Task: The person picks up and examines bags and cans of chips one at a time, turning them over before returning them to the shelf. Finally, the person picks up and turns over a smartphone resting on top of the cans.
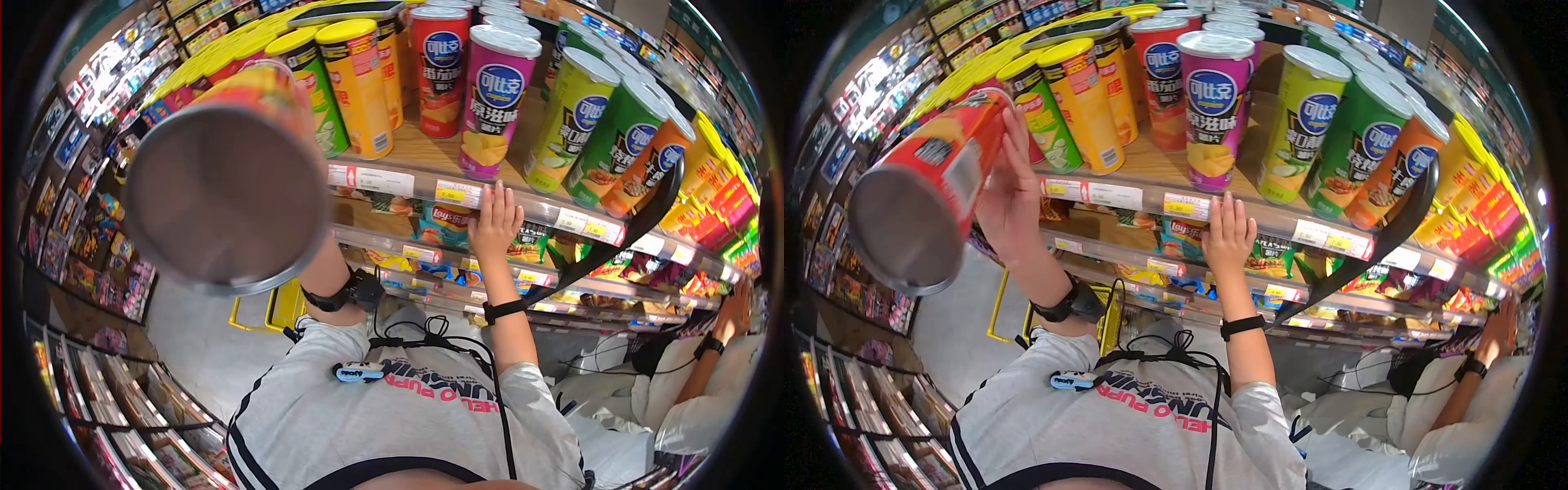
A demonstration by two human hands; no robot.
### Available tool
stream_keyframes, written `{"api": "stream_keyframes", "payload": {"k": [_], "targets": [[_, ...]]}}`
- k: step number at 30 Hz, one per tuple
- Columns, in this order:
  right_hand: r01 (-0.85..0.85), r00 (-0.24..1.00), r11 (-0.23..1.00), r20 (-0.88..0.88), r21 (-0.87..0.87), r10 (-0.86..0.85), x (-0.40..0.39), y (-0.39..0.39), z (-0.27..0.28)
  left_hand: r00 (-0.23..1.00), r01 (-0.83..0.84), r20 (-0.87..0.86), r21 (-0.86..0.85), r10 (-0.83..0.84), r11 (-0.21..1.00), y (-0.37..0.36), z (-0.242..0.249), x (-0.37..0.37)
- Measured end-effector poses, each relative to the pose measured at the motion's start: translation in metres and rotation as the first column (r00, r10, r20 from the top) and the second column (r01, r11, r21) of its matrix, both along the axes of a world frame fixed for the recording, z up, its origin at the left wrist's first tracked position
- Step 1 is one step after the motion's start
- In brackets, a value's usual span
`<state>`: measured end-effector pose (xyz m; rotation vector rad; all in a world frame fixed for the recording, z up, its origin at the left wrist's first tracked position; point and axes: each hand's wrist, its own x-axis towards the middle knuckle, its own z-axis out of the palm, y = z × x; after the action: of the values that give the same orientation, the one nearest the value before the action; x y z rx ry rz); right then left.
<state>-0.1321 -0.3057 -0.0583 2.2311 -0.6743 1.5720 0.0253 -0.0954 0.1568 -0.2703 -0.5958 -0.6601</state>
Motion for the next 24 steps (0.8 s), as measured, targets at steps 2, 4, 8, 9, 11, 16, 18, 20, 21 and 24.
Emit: {"api": "stream_keyframes", "payload": {"k": [2,4,8,9,11,16,18,20,21,24], "targets": [[0.01,1.0,1.0,0.002,-0.025,-0.01,0.001,-0.002,0.0,0.998,0.066,0.01,-0.052,-0.066,0.996,0.0,0.0,-0.004],[0.025,1.0,0.999,0.008,-0.042,-0.024,0.002,-0.003,-0.001,0.994,0.113,0.018,-0.086,-0.112,0.99,0.0,-0.001,-0.01],[0.011,1.0,1.0,0.008,-0.028,-0.011,0.001,-0.002,0.0,0.988,0.155,0.03,-0.122,-0.153,0.98,-0.001,-0.002,-0.019],[0.005,1.0,1.0,0.006,-0.022,-0.005,0.0,-0.001,0.0,0.988,0.153,0.032,-0.126,-0.15,0.98,0.0,-0.002,-0.021],[0.0,1.0,1.0,0.005,-0.015,0.0,0.0,0.0,0.001,0.994,0.109,0.037,-0.108,-0.106,0.988,0.0,-0.002,-0.024],[-0.003,1.0,1.0,0.008,-0.008,0.003,0.0,0.001,0.002,0.934,-0.347,0.131,0.126,0.331,0.929,0.002,-0.009,-0.012],[-0.004,1.0,1.0,-0.001,0.005,0.004,0.0,0.001,0.002,0.824,-0.563,0.232,0.24,0.517,0.791,0.001,-0.02,-0.001],[0.011,1.0,1.0,-0.016,0.008,-0.011,-0.002,0.002,0.003,0.689,-0.724,0.311,0.273,0.654,0.633,-0.003,-0.019,-0.008],[0.012,1.0,1.0,-0.017,0.009,-0.012,-0.003,0.002,0.002,0.616,-0.788,0.329,0.252,0.716,0.562,-0.006,-0.011,-0.018],[0.012,1.0,1.0,0.013,-0.012,-0.012,0.001,-0.001,-0.001,0.343,-0.939,0.464,0.205,0.817,0.277,-0.016,-0.002,-0.029]]}}
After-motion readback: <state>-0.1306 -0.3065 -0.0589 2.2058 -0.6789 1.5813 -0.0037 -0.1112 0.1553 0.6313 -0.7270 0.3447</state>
